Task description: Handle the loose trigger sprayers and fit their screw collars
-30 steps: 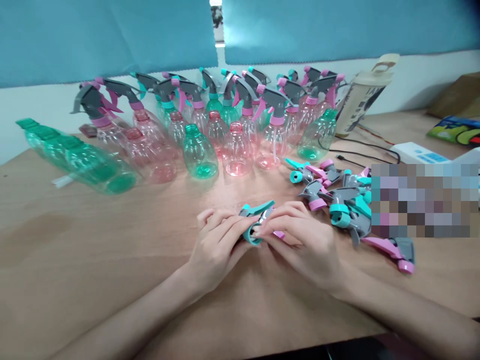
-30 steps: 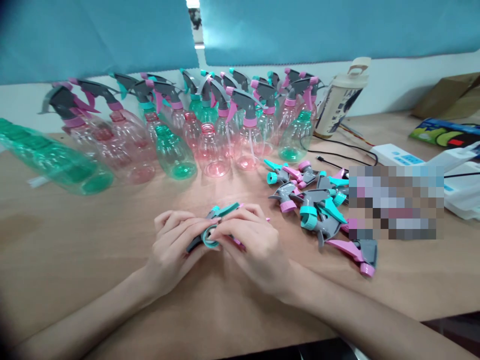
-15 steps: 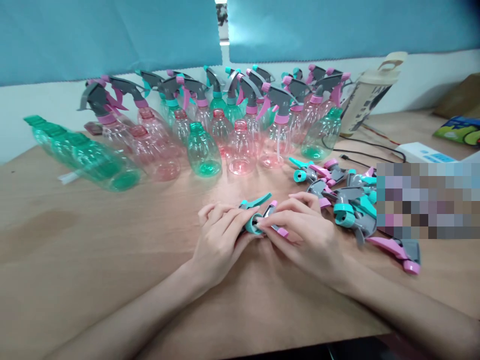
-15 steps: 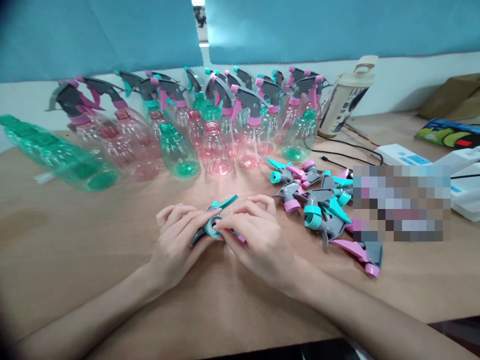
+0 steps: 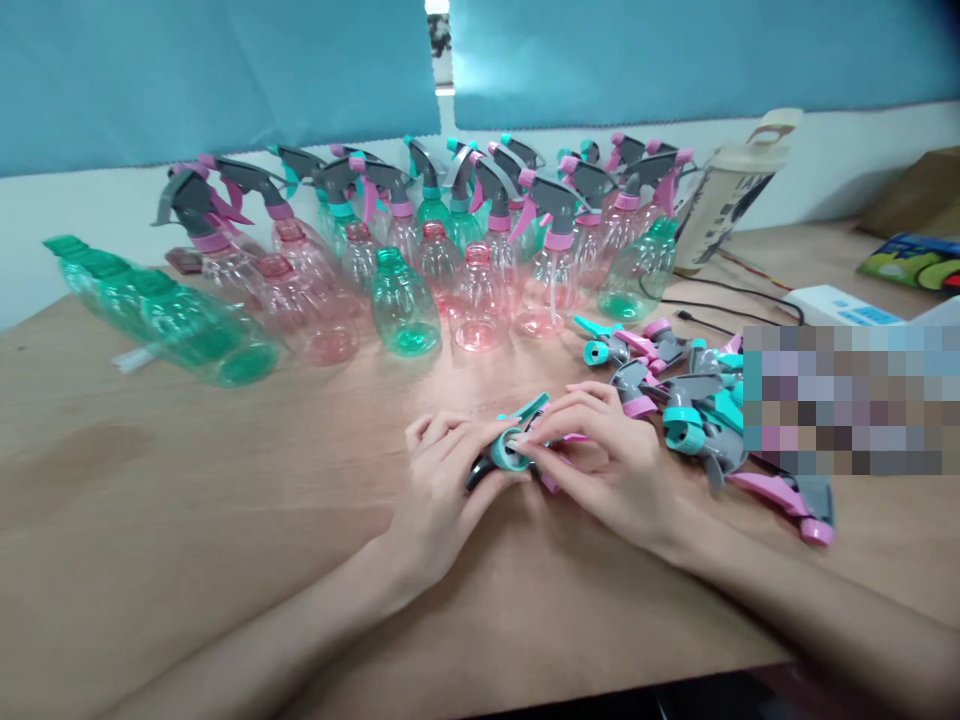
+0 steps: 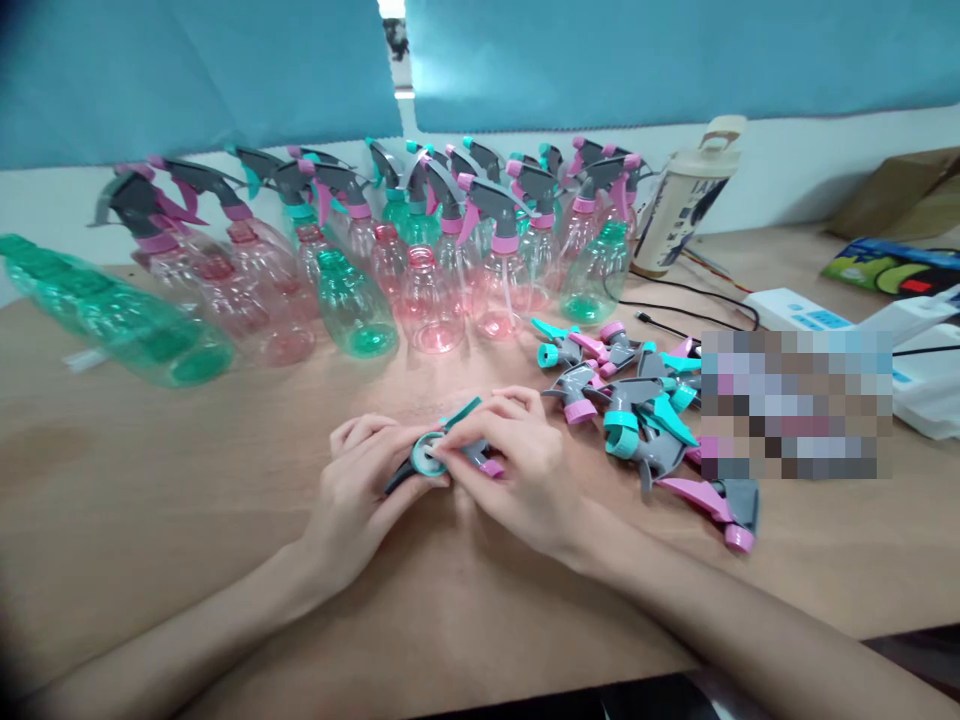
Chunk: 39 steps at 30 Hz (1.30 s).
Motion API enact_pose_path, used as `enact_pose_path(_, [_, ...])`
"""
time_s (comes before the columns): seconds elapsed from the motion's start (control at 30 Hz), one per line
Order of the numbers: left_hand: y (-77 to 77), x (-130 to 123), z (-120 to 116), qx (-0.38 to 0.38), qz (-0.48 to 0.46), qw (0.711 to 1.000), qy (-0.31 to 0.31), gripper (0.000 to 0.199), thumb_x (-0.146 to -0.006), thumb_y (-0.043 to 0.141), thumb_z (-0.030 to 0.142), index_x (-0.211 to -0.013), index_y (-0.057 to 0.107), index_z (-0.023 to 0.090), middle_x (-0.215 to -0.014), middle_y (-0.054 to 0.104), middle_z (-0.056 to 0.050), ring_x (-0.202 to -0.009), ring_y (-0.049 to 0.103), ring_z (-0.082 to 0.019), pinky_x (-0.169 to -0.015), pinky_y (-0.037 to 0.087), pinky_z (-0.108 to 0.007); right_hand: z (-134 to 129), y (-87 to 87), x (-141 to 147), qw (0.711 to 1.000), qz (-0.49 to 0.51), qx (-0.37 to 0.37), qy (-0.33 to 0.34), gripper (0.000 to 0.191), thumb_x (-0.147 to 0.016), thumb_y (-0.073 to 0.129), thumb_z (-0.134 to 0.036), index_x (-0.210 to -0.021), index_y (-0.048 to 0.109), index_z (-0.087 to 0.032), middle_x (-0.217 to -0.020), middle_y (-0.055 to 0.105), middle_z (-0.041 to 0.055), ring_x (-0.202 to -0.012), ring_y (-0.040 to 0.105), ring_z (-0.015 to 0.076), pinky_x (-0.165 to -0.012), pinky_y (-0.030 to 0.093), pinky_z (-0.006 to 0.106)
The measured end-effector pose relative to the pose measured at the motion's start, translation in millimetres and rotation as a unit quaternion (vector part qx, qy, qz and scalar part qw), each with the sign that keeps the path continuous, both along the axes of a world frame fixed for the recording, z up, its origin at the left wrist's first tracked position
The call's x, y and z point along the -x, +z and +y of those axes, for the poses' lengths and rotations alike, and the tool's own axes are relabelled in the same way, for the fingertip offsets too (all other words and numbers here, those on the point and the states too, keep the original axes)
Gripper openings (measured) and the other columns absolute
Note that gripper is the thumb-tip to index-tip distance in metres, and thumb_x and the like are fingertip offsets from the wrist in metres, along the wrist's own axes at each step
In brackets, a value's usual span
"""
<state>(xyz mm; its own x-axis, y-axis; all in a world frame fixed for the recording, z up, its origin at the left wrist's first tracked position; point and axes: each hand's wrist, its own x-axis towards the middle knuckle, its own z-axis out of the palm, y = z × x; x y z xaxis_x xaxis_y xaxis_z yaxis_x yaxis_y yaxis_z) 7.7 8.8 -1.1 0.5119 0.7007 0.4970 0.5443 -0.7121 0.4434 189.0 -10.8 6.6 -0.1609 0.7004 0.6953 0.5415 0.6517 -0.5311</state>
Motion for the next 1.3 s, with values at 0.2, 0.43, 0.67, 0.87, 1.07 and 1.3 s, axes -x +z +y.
enact_pose_path(0.2, [5.9,1,-4,-0.014,-0.026,0.999,0.023,0.026,-0.081,0.067,0.030,-0.104,0.059,0.021,-0.095,0.069,0.000,-0.087,0.056,-0.018,-0.088,0.030,-0.035,-3,1.8,-7,0.998,0.054,-0.006,0.016,0.012,-0.080,0.061,-0.011,-0.086,0.059,-0.022,-0.081,0.067,0.0007,-0.080,0.062,0.0164,-0.077,0.047,0.035])
enact_pose_path(0.43, [17.1,20,-5,-0.041,0.025,0.995,0.086,0.021,-0.083,0.062,0.025,-0.104,0.059,0.024,-0.090,0.069,0.001,-0.092,0.056,-0.019,-0.100,0.022,-0.041,2,3.3,-18,0.996,-0.005,0.086,-0.030,0.014,-0.080,0.064,-0.027,-0.092,0.059,-0.021,-0.090,0.066,0.0030,-0.082,0.063,0.0176,-0.071,0.048,0.031])
enact_pose_path(0.67, [9.8,88,-1,-0.044,0.127,0.977,0.167,0.024,-0.083,0.061,0.026,-0.107,0.063,0.028,-0.102,0.067,-0.001,-0.097,0.055,-0.022,-0.099,0.023,-0.046,-6,2.2,-20,0.977,-0.154,0.139,-0.041,0.018,-0.085,0.057,-0.037,-0.093,0.058,-0.021,-0.086,0.065,0.0024,-0.077,0.062,0.0177,-0.065,0.048,0.029])
enact_pose_path(0.87, [15.4,112,-10,-0.045,0.181,0.958,0.219,0.036,-0.076,0.066,0.036,-0.111,0.063,0.028,-0.116,0.060,-0.006,-0.108,0.051,-0.028,-0.101,0.021,-0.051,-25,-3.1,-22,0.949,-0.231,0.186,-0.108,0.036,-0.081,0.056,-0.051,-0.101,0.057,-0.021,-0.087,0.066,0.0048,-0.080,0.063,0.0243,-0.064,0.047,0.034])
enact_pose_path(1.07, [20.9,107,-26,-0.056,0.143,0.968,0.199,0.033,-0.080,0.062,0.035,-0.111,0.059,0.024,-0.114,0.059,-0.007,-0.110,0.051,-0.027,-0.102,0.023,-0.051,-29,-12.5,-17,0.931,-0.248,0.234,-0.133,0.049,-0.079,0.054,-0.058,-0.108,0.054,-0.019,-0.096,0.067,0.0084,-0.086,0.063,0.0277,-0.063,0.047,0.035])
enact_pose_path(1.3, [20.7,78,-47,0.054,0.063,0.995,0.052,0.023,-0.086,0.055,0.024,-0.110,0.056,0.021,-0.111,0.058,-0.004,-0.106,0.053,-0.020,-0.092,0.043,-0.036,-22,-11.8,-5,0.948,-0.167,0.266,-0.060,0.046,-0.078,0.064,-0.043,-0.114,0.047,-0.020,-0.096,0.066,0.0050,-0.072,0.062,0.0193,-0.059,0.047,0.030])
